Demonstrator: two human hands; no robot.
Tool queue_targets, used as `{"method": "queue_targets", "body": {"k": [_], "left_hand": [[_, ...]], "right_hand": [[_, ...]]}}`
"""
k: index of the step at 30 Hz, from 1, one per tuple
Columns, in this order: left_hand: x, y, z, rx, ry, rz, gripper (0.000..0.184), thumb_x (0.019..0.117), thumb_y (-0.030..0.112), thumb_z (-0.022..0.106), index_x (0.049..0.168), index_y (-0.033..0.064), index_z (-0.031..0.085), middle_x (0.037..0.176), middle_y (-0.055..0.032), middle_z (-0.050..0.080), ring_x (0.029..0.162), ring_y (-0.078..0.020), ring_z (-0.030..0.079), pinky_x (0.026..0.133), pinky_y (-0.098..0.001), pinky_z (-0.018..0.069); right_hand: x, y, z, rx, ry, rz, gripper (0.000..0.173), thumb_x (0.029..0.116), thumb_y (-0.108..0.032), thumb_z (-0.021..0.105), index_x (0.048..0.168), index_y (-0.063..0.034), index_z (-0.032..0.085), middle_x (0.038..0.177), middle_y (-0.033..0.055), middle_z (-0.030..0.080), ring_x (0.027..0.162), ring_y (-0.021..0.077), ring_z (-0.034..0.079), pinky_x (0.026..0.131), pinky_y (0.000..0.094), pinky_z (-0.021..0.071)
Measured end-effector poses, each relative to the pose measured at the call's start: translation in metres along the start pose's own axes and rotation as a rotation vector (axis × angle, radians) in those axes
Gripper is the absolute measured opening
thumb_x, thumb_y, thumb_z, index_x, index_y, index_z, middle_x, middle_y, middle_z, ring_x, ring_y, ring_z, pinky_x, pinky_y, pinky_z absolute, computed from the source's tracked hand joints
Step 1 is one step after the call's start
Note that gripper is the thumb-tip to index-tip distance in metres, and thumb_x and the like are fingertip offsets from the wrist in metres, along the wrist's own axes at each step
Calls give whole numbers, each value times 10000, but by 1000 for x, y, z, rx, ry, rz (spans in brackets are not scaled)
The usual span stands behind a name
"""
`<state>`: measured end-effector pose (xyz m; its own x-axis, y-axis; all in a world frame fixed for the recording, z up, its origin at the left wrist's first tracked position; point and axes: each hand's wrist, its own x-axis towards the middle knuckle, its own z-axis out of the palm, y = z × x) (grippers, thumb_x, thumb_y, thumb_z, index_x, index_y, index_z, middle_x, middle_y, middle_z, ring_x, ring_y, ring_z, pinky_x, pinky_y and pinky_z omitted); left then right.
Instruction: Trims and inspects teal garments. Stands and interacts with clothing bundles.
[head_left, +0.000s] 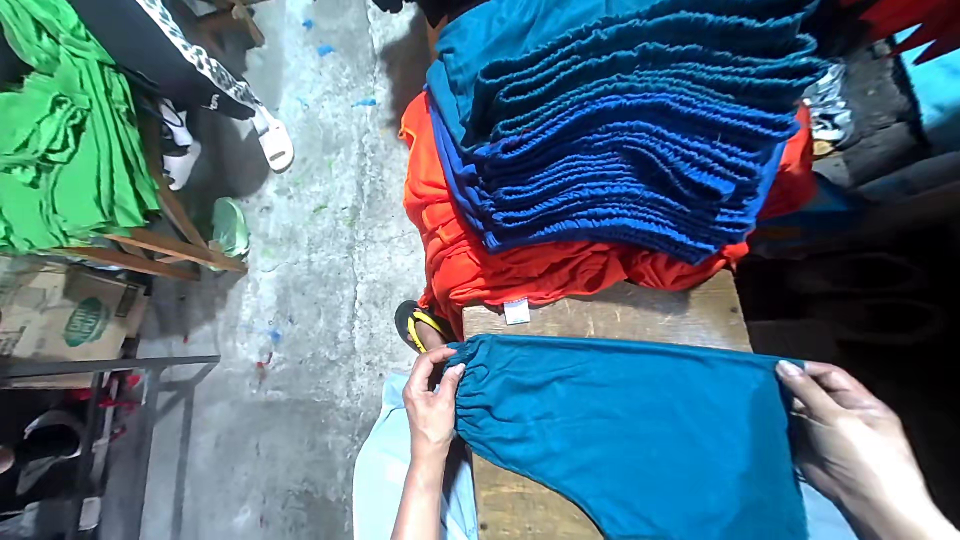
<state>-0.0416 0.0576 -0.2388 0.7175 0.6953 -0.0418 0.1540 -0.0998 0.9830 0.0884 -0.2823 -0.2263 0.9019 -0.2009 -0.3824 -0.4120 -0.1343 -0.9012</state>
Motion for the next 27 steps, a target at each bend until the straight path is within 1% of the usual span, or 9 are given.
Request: {"method": "queue_targets", "body": {"k": [3,4,7,9,11,15,20,24,27], "left_hand": [[5,0,-3,-132,-42,-119,164,900,-37,634,1003,26,745,1112,-63,735,1036,-117,688,894,-276,572],[8,2,-4,-175,-56,-177,167,924,-31,611,1007,25,744,1104,-70,739,1036,-126,689,894,-290,570],[15,7,-5,-265,-55,-288,178,954,-34,563,983,42,721,905,-36,717,817,-94,679,750,-267,579],[18,9,-5,-326,-28,-331,190,961,-48,533,966,42,701,864,-40,704,771,-99,675,713,-270,583],[20,7,-5,-361,12,-362,208,958,-74,522,991,39,694,877,-50,700,775,-113,675,714,-282,587],[22,4,-5,-366,49,-429,314,954,-113,484,1194,55,596,866,-36,670,742,-113,674,702,-295,596],[24,5,-5,-360,40,-433,318,960,-103,443,1225,38,546,857,-29,687,732,-110,697,684,-298,617],[26,4,-5,-323,0,-442,275,998,-40,415,1241,34,520,875,1,687,749,-92,705,673,-276,621],[25,5,-4,-277,4,-452,264,1006,-31,400,1246,37,487,890,16,663,760,-83,699,681,-274,619]], "right_hand": [[0,0,0,7,-1,-3,131,1054,-121,503,972,-169,594,746,-150,610,620,-71,583,587,120,522],[0,-1,0,10,3,-2,136,1056,-119,501,971,-169,595,742,-151,611,617,-71,584,584,119,522],[0,-2,1,26,17,8,153,1064,-124,489,961,-173,590,734,-150,610,616,-70,586,579,123,525],[-1,-2,0,28,24,19,157,1069,-131,477,964,-175,585,740,-144,608,628,-66,591,591,127,528],[0,-2,0,43,29,38,165,1075,-139,468,968,-176,588,742,-136,616,634,-56,598,594,138,532],[2,-2,0,90,39,52,168,1081,-138,461,968,-165,583,736,-123,620,627,-41,607,588,154,541],[4,-2,1,88,35,39,145,1077,-146,485,998,-142,606,759,-90,634,636,-9,610,595,191,548],[7,-6,-4,139,-50,61,181,1072,-124,491,1052,-82,666,805,-22,698,679,45,656,621,230,573],[8,-10,-5,121,-92,101,112,1049,-71,529,1010,-68,634,788,-10,669,668,46,636,626,225,556]]}}
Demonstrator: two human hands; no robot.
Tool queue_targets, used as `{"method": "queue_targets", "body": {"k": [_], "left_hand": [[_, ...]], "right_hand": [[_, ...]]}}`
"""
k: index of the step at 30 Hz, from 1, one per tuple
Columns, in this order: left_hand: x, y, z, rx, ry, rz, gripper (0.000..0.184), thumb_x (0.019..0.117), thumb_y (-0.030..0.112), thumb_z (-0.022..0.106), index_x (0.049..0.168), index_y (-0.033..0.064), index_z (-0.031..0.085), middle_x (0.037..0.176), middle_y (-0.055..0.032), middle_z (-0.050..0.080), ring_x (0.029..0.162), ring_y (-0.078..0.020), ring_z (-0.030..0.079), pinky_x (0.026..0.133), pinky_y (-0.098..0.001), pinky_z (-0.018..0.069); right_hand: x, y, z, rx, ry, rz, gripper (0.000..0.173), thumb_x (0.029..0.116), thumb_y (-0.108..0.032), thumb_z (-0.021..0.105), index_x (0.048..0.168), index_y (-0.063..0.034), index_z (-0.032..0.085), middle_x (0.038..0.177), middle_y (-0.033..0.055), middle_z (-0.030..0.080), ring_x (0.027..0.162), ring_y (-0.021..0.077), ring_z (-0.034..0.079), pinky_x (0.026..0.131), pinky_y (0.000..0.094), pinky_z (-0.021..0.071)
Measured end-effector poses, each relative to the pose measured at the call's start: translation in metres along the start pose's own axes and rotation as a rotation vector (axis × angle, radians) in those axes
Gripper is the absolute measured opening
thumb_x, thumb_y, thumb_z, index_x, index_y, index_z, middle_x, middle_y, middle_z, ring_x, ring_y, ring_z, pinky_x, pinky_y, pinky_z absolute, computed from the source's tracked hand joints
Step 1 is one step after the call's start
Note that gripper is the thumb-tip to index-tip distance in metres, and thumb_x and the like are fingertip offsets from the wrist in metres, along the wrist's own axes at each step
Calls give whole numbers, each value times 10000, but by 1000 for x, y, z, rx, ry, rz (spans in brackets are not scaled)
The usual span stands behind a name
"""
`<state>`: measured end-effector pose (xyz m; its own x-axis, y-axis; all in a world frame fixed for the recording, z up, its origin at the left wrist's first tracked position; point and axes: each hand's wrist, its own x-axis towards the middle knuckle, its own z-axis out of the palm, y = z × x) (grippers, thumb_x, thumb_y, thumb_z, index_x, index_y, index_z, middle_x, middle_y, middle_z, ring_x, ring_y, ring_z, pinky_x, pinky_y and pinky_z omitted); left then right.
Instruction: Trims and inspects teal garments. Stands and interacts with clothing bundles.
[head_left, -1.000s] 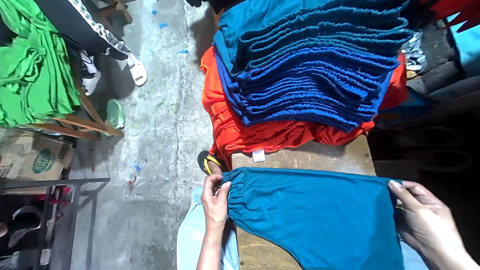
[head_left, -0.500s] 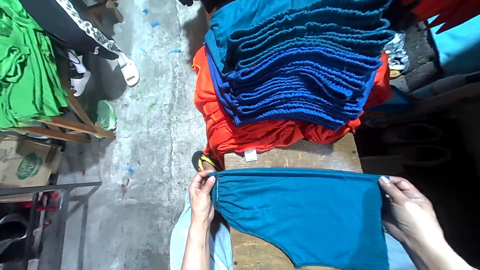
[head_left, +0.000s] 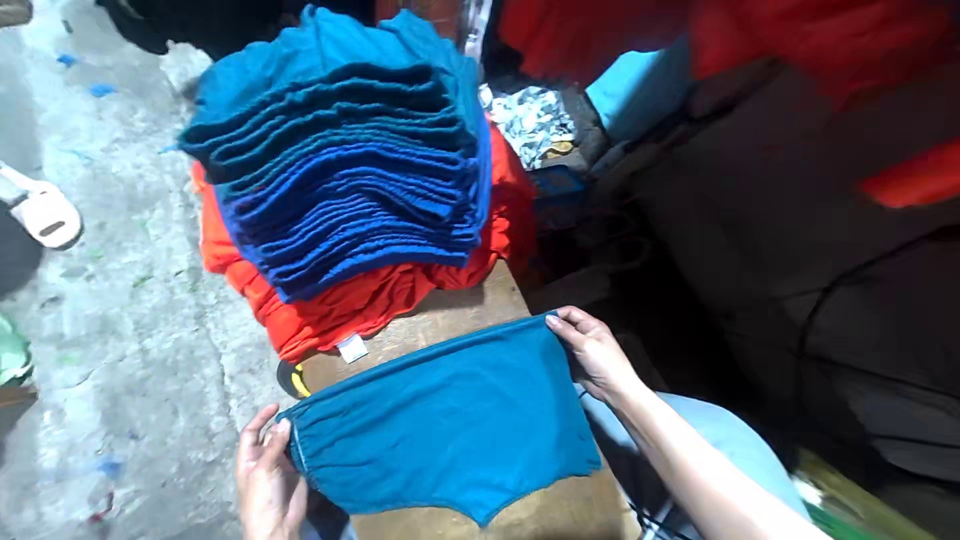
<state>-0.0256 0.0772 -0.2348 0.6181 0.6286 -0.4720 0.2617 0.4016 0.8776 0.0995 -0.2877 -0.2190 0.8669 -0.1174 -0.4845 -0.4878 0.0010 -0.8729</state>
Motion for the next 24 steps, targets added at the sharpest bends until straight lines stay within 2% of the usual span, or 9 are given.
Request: {"method": "queue_targets", "body": {"k": [6,10,13,16,17,18,19,21,24], "left_hand": [[-4,2,5,48,22,-6,265,1028,-19,376,1265,52,468,936,33,668,789,-54,697,680,-250,611],[-4,2,3,86,33,6,265,1022,-16,381,1258,57,475,969,32,652,803,-52,685,686,-252,604],[-4,4,2,110,43,5,251,1026,-10,388,1245,71,480,951,40,659,774,-51,688,668,-254,607],[-4,1,-2,370,109,161,346,989,2,504,1332,-5,458,1066,-22,596,835,-15,619,685,-192,535],[-8,3,-5,527,70,279,454,981,22,538,1405,-85,416,1258,-150,556,1047,-95,580,842,-233,506],[-15,8,-5,699,14,430,511,980,43,553,1419,-163,393,1394,-307,499,1250,-250,534,1011,-322,468],[-23,13,1,869,-48,577,516,985,78,543,1396,-205,411,1423,-398,455,1344,-411,476,1096,-437,415],[-50,16,31,1120,-200,828,468,1018,159,490,1322,-194,529,1387,-417,498,1339,-577,450,1137,-624,346],[-93,-13,87,1315,-436,1040,565,1058,384,385,1368,-26,620,1446,-321,522,1372,-575,428,1079,-818,190]], "right_hand": [[2,-5,-1,85,-32,137,239,1099,-248,456,1023,-105,632,764,-17,655,613,29,610,530,188,504],[6,-8,-4,-6,-127,101,81,1043,-98,560,999,-57,613,764,14,634,638,62,612,596,222,531],[9,-6,-4,7,-151,61,103,1047,-91,547,973,-55,608,756,5,622,642,49,602,614,213,527],[2,2,-9,-14,-93,40,168,1080,-145,491,1113,-40,618,809,6,588,669,53,559,625,210,482],[-9,5,-13,-90,-55,19,213,1091,-168,474,1202,-35,599,850,28,587,699,75,567,650,233,493],[-22,11,-20,-184,-4,-25,258,1092,-182,475,1269,-28,584,915,69,618,755,115,599,697,284,516],[-38,20,-27,-276,68,-80,288,1084,-200,500,1300,-27,580,980,107,658,821,163,645,749,350,548],[-77,40,-40,-441,200,-166,386,1055,-266,545,1362,-32,552,1116,140,675,981,238,660,843,446,543],[-120,68,-41,-745,129,-289,573,1043,-378,474,1496,-27,486,1490,210,518,1389,411,475,1100,651,368]]}}
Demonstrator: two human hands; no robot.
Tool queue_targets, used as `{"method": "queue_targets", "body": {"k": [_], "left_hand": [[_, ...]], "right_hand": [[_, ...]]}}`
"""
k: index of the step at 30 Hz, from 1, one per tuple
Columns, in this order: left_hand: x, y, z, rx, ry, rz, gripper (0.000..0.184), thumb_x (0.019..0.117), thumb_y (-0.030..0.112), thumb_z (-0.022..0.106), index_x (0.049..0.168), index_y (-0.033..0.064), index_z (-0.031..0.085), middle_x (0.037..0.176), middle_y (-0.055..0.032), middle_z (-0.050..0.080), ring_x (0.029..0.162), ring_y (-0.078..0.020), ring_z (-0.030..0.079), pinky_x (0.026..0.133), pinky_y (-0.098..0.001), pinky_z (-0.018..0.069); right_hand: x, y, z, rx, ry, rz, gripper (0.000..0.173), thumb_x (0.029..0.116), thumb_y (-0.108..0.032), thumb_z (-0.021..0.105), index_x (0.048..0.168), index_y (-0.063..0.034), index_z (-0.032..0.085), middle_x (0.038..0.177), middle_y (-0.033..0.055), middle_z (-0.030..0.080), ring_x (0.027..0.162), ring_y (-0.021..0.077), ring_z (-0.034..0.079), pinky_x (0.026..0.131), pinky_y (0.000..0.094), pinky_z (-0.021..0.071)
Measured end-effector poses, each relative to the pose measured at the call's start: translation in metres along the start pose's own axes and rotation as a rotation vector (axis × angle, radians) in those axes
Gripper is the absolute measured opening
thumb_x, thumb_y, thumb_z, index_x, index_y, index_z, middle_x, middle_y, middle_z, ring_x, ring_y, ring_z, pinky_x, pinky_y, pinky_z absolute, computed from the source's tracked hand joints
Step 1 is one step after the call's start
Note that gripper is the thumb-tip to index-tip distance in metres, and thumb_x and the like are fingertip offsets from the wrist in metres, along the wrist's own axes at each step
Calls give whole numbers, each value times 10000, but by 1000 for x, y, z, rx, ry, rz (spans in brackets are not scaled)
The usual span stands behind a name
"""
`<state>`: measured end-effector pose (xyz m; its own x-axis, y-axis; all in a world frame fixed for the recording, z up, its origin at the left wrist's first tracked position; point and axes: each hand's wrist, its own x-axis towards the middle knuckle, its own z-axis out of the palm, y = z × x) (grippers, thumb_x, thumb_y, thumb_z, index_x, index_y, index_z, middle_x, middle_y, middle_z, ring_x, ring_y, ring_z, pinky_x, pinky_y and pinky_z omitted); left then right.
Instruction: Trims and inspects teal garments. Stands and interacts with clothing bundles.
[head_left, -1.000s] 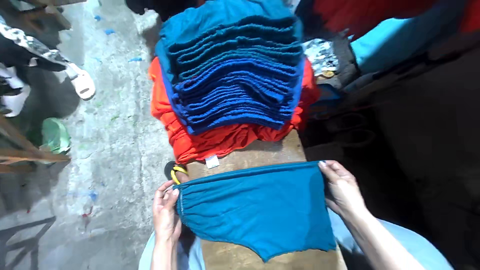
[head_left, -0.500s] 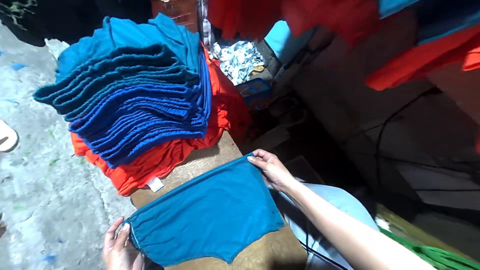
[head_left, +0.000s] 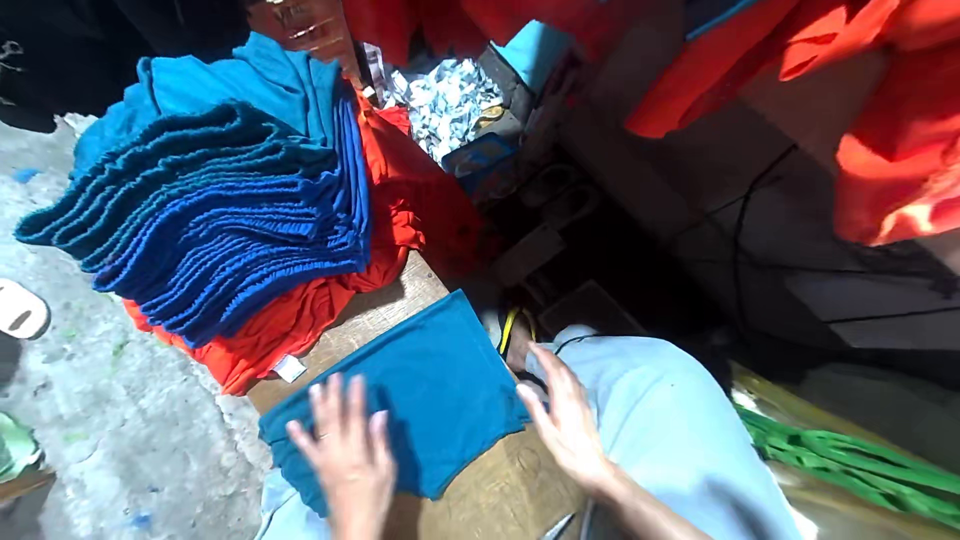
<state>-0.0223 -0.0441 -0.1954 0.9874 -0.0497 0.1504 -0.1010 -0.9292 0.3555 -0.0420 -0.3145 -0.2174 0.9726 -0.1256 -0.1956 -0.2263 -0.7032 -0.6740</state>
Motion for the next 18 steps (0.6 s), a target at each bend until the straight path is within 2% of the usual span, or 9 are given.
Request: {"method": "queue_targets", "body": {"k": [3,4,6,12,15,18], "left_hand": [[1,34,39,115,-71,145,644,1030,603,296,1449,222,602,1554,-211,458,1435,-532,370,1038,-871,119],[1,33,48,147,-90,150,657,1018,637,275,1473,271,577,1584,-184,428,1453,-523,344,1036,-872,100],[1,24,58,206,-127,139,681,1010,660,242,1504,296,537,1611,-175,388,1470,-520,313,1037,-868,91],[0,17,57,217,-139,119,678,1008,665,244,1511,310,527,1618,-163,380,1478,-505,310,1052,-855,106],[1,16,57,203,-158,115,677,1009,655,255,1510,292,530,1623,-172,368,1487,-501,293,1057,-853,89],[1,15,56,195,-175,106,676,1008,656,269,1525,294,509,1635,-171,345,1499,-504,260,1061,-852,67]], "right_hand": [[-13,1,18,-264,-63,-190,517,1070,-418,348,1521,-232,520,1598,216,393,1474,501,325,1092,789,226],[-13,1,18,-305,-101,-195,498,1076,-404,341,1531,-285,503,1617,203,366,1488,501,292,1093,802,191],[-12,0,15,-340,-167,-164,491,1084,-399,331,1555,-337,455,1649,165,320,1519,478,233,1113,800,132],[-9,3,2,-334,-286,-112,498,1094,-395,329,1587,-359,384,1664,149,293,1542,460,166,1147,769,84],[-10,13,-2,-271,-340,-92,511,1100,-405,282,1605,-356,341,1676,126,272,1556,440,120,1167,743,64],[-9,25,0,-146,-366,-139,538,1100,-409,269,1614,-273,342,1666,137,291,1552,397,191,1202,663,161]]}}
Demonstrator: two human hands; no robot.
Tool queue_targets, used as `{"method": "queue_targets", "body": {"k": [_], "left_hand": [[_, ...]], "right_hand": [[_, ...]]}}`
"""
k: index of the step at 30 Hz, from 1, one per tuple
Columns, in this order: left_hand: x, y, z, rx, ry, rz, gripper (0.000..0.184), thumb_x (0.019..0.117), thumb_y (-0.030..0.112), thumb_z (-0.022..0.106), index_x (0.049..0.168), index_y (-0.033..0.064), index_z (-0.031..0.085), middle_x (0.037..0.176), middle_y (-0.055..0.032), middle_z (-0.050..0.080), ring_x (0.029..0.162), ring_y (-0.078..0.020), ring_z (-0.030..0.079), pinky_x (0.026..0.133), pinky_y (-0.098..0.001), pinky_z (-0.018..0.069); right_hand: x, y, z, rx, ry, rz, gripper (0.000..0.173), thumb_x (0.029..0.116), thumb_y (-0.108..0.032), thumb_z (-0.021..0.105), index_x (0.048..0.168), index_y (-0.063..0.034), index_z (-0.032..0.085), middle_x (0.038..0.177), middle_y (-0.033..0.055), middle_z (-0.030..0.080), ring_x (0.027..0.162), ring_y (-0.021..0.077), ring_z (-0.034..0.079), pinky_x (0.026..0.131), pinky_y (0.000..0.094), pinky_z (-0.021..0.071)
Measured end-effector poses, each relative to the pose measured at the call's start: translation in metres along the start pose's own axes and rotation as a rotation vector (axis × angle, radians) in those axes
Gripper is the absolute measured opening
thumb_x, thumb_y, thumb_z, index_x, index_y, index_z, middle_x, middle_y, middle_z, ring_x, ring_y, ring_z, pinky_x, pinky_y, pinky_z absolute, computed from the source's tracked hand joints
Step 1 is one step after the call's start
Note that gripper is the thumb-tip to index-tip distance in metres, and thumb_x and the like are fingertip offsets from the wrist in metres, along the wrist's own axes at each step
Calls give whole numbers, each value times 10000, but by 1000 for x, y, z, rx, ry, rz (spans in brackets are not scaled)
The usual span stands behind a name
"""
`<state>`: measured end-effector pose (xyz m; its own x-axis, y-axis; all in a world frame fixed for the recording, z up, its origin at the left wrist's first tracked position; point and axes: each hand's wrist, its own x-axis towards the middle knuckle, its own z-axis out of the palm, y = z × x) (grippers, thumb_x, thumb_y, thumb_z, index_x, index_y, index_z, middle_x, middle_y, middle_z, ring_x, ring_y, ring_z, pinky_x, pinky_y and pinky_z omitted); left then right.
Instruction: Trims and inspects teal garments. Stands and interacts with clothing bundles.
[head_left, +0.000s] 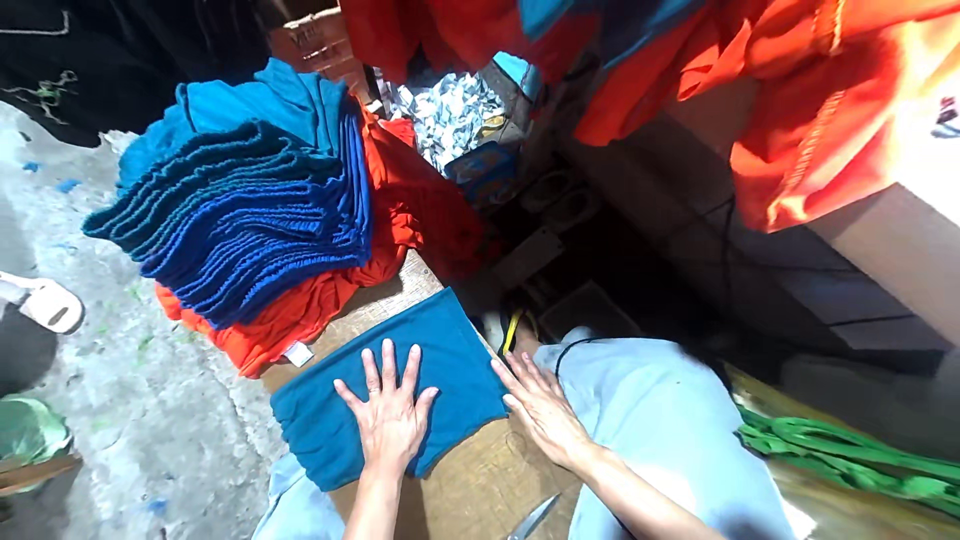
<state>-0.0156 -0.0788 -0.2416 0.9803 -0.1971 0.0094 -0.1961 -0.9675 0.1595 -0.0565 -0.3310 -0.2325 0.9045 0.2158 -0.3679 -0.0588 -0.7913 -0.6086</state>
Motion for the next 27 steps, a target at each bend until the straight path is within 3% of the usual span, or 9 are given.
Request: {"method": "queue_targets", "body": {"k": [3,5,7,8,10,13,18,22,27], "left_hand": [[-5,3,-11,-89,48,16,672,1018,616,314,1531,224,504,1628,-200,344,1489,-519,271,1071,-841,103],[-26,12,-31,-218,84,59,546,1027,427,472,1437,87,591,1518,-248,482,1406,-497,434,1090,-748,302],[-63,30,-56,-302,32,99,309,969,231,589,1130,15,741,1141,-215,709,1052,-411,694,872,-572,563],[-85,39,-64,-314,-30,129,238,938,207,615,987,24,758,948,-170,727,866,-358,728,729,-508,597],[-124,54,-77,-329,-328,154,199,929,221,672,967,43,754,904,-158,720,839,-352,729,693,-505,600],[-154,67,-78,-317,-696,82,291,936,213,708,1175,47,706,1139,-234,683,1059,-450,670,813,-586,564],[-179,78,-70,-187,-292,165,180,886,191,713,1016,75,756,946,-159,716,871,-359,717,685,-475,582],[-183,92,-79,-221,-545,62,350,920,145,706,1256,45,685,1114,-222,695,1008,-422,696,773,-539,583],[-188,98,-77,-156,-503,50,452,875,-52,650,1316,49,666,1089,-231,703,948,-413,718,742,-493,605]], "right_hand": [[-7,7,2,148,151,-49,568,1085,-370,373,1574,-81,402,1605,175,398,1475,341,401,1185,543,338],[-14,4,-1,143,361,-45,507,1054,-318,461,1443,-5,551,1439,200,573,1301,348,585,1056,520,492],[-19,-3,-6,48,510,-42,388,1014,-305,514,1154,-6,718,1129,179,708,1054,375,678,890,537,543],[-20,-6,-7,6,531,-51,359,996,-317,533,1034,-32,747,986,146,724,941,359,687,818,519,545],[-19,-10,-4,-54,497,-73,297,953,-311,612,938,-50,754,856,122,707,836,352,690,732,509,562],[-15,-19,0,-100,373,-81,168,932,-187,704,936,-22,732,882,171,688,868,393,681,748,540,560],[-12,-28,-6,-64,295,-74,166,981,-133,646,987,17,718,944,206,685,907,407,685,772,544,563],[-11,-30,-12,259,197,1,183,1015,-108,587,1083,54,638,903,191,685,807,308,700,758,481,568],[-3,-40,-23,652,74,297,353,980,-39,652,1311,-18,529,942,121,693,752,180,691,701,355,579]]}}
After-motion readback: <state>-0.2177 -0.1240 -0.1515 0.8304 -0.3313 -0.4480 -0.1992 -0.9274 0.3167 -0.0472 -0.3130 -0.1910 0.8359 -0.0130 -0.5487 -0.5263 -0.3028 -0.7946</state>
